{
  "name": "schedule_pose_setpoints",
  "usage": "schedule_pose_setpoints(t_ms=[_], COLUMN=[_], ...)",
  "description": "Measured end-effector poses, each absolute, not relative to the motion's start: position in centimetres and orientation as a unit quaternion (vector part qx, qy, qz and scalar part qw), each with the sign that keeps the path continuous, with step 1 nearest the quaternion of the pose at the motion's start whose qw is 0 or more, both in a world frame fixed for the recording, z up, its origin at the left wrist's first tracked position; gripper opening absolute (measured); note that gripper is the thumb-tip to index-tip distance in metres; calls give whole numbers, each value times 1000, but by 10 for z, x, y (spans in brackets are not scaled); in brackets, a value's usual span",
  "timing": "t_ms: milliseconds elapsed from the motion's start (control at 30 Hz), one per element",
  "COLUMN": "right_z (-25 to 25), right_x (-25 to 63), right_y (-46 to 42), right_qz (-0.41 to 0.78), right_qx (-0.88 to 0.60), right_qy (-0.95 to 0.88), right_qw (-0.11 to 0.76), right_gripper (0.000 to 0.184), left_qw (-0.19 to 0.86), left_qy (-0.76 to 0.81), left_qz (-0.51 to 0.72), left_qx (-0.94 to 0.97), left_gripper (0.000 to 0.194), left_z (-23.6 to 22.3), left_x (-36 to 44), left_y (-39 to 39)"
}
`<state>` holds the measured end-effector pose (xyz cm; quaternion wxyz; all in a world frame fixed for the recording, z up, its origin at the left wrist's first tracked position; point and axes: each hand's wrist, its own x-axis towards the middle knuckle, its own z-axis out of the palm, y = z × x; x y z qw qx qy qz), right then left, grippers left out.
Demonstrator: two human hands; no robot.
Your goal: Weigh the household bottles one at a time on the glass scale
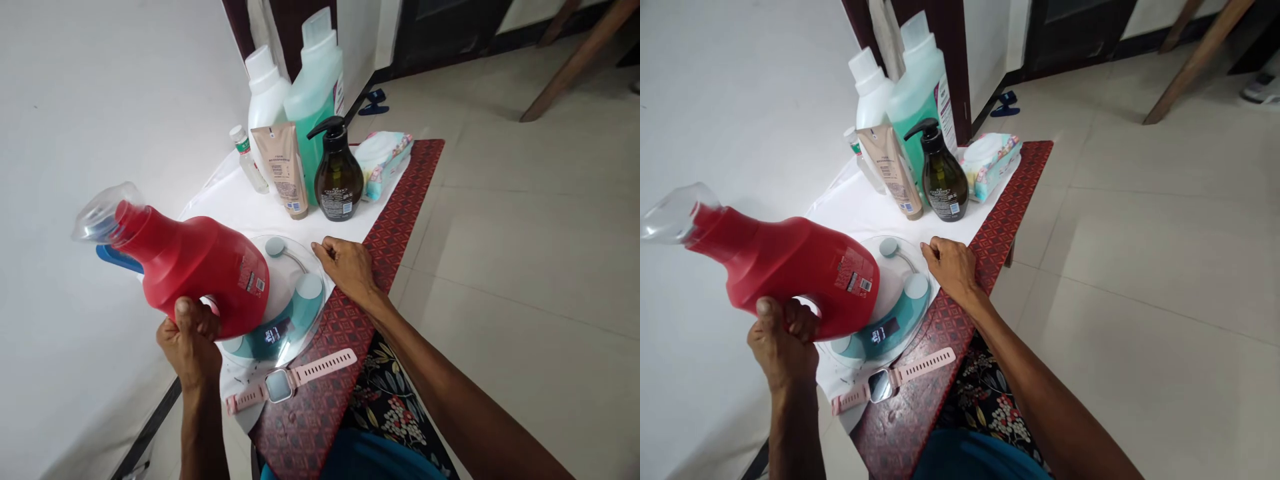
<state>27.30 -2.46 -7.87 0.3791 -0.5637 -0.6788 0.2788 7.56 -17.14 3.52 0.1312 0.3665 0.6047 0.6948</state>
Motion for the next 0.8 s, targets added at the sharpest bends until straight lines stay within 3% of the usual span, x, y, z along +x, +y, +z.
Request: schedule_pose_setpoints(t_ms=[367, 533, 800], right_z=[-81, -84, -85], right_x=[273, 272, 273], right_y=[-23, -21, -22], right_qz=[265, 264, 264], right_qx=[-567, -568, -556], right_qy=[-689, -686, -687], right_qw=[366, 369, 386], right_gripper=[42, 43, 41], left_qw=[58, 77, 104], left_qy=[541, 538, 566], left_qz=[770, 768, 753], left_qx=[333, 339, 319], left_gripper=[70, 61, 65], left_z=[61, 48, 17], left_x=[48, 48, 68], left_y=[-36, 36, 92])
